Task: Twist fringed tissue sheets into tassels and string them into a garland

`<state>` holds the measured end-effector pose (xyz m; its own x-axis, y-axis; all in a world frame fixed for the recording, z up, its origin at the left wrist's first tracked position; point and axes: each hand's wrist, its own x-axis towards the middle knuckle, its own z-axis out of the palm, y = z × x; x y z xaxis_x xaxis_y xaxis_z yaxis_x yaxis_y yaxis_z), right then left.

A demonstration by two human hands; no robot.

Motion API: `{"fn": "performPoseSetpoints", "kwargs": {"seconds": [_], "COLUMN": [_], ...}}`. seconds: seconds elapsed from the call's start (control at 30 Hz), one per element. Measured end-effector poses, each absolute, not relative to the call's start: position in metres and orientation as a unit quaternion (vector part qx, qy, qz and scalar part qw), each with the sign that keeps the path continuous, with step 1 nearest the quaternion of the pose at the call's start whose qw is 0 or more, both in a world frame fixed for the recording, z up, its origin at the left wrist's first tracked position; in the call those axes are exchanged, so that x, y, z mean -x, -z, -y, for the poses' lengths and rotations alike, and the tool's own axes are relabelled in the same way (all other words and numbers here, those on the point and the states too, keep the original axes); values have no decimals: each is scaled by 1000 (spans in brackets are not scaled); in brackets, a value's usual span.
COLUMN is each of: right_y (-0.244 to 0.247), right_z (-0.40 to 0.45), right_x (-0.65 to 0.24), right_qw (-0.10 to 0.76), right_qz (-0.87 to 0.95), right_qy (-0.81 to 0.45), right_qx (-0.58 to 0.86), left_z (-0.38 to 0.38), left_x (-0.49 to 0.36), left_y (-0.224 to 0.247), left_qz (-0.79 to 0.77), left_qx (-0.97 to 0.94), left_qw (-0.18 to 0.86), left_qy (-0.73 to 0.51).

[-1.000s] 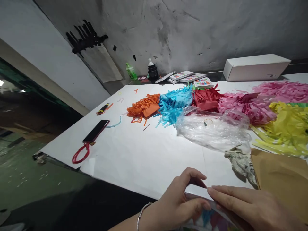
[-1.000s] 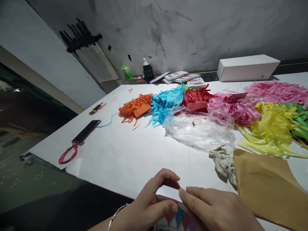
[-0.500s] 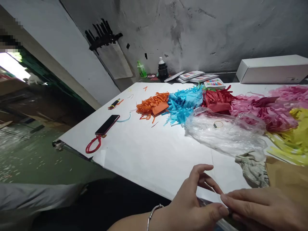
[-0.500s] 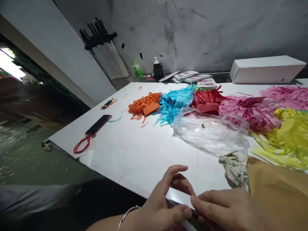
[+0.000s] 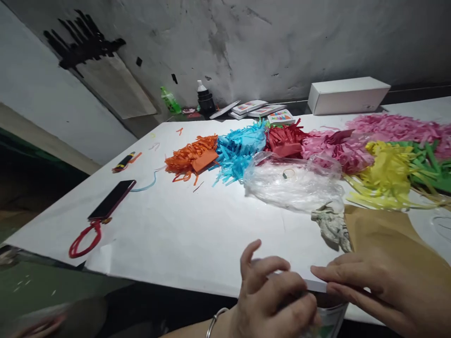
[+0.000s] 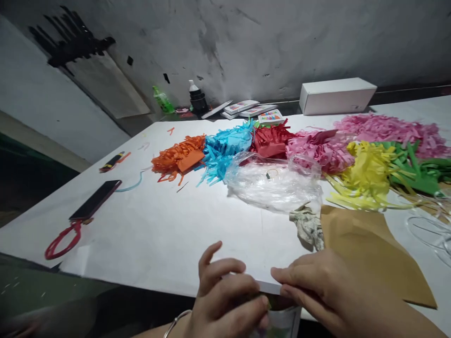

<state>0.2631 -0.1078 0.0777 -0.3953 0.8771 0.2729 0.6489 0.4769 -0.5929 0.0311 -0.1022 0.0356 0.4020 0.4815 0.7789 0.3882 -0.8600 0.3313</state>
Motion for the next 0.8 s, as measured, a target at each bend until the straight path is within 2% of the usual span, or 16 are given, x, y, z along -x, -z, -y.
{"fn": "performPoseSetpoints", "kwargs": {"seconds": [0.07,0.13,0.27,0.47,0.67,0.73,0.8], "right_y": [-85,-88,-88,-80,-63,-54,-45], "right_z": [106,108,117,130,137,139,141], "right_x": [-265,-263,-261,-262,-254,-256,-259], "right_qw": [213,196,214,267,321,352,375], "right_qz": [838,842,837,861,843,827,815], "right_qy": [-263,-291,-279,-160,-115,-96,-86], "right_qx": [427,411,419,401,416,429,433], "left_z": [104,103,99,103,97,90,85], "left_x": [-40,-46,-47,-43,-27,-14,-1], "left_y": [-40,-42,-43,-46,-56,-58,-56], "left_qz": [-237,-235,-240,-245,-277,-299,-304], "left_qx": [-853,-859,-855,-863,-871,-877,-872], "left_qw": [39,49,60,74,78,114,222], "left_qy": [-464,-453,-456,-436,-397,-359,-314]}}
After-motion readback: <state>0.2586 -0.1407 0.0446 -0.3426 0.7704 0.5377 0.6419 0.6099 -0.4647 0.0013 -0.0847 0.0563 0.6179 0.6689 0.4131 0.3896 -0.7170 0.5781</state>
